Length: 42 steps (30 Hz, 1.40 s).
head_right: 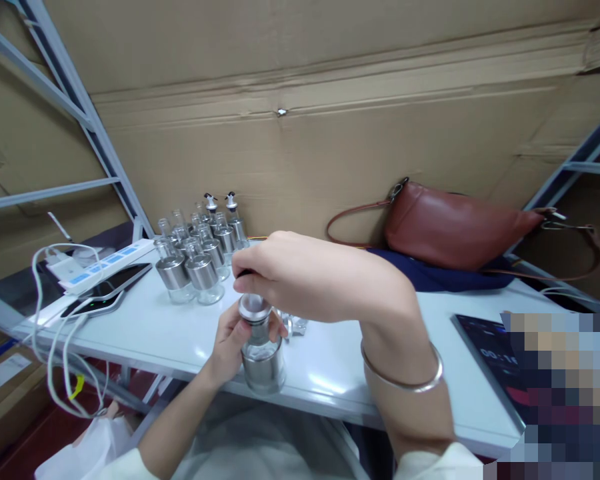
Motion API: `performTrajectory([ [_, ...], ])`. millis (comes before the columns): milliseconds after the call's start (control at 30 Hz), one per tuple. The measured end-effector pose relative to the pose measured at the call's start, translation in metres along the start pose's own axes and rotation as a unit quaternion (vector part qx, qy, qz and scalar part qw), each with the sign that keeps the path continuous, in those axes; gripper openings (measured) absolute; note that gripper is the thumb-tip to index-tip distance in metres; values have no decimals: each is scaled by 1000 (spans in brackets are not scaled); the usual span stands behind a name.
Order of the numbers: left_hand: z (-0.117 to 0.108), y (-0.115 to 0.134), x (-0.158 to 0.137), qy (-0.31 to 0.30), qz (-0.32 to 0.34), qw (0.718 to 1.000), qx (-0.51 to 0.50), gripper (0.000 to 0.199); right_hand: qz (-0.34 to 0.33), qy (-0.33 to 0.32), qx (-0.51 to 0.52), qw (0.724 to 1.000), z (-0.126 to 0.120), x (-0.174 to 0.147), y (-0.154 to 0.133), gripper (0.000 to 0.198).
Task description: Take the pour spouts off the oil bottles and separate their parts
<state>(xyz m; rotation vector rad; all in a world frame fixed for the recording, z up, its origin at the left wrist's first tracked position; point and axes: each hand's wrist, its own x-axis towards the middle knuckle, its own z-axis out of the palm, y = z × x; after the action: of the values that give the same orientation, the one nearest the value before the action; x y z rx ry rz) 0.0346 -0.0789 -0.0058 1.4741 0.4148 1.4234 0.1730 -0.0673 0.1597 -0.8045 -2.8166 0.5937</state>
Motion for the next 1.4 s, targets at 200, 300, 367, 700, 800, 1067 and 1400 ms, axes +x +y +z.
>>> performTrajectory([
  [200, 1, -2, 0, -9, 14, 1000, -16, 46, 9, 0, -20, 1000, -1, 3, 3, 19],
  [300, 1, -2, 0, 2, 12, 1000, -12, 47, -17, -6, 1, 1000, -4, 8, 11, 19],
  [367, 1, -2, 0, 11, 2, 1000, 2, 50, -42, -23, 28, 998, -6, 12, 18, 22],
  [700, 2, -1, 1, 27, -17, 999, 23, 56, -93, -100, 147, 980, -8, 32, 45, 21],
  [800, 1, 0, 2, 35, -13, 999, 19, 54, -89, -107, 167, 976, -7, 36, 51, 20],
  [1067, 3, 2, 3, 27, -1, 1000, 5, 52, -72, -105, 160, 979, -7, 38, 56, 20],
  [1400, -4, 14, -1, 29, 18, 996, 82, 42, -104, 17, 218, 970, -20, 15, 58, 24],
])
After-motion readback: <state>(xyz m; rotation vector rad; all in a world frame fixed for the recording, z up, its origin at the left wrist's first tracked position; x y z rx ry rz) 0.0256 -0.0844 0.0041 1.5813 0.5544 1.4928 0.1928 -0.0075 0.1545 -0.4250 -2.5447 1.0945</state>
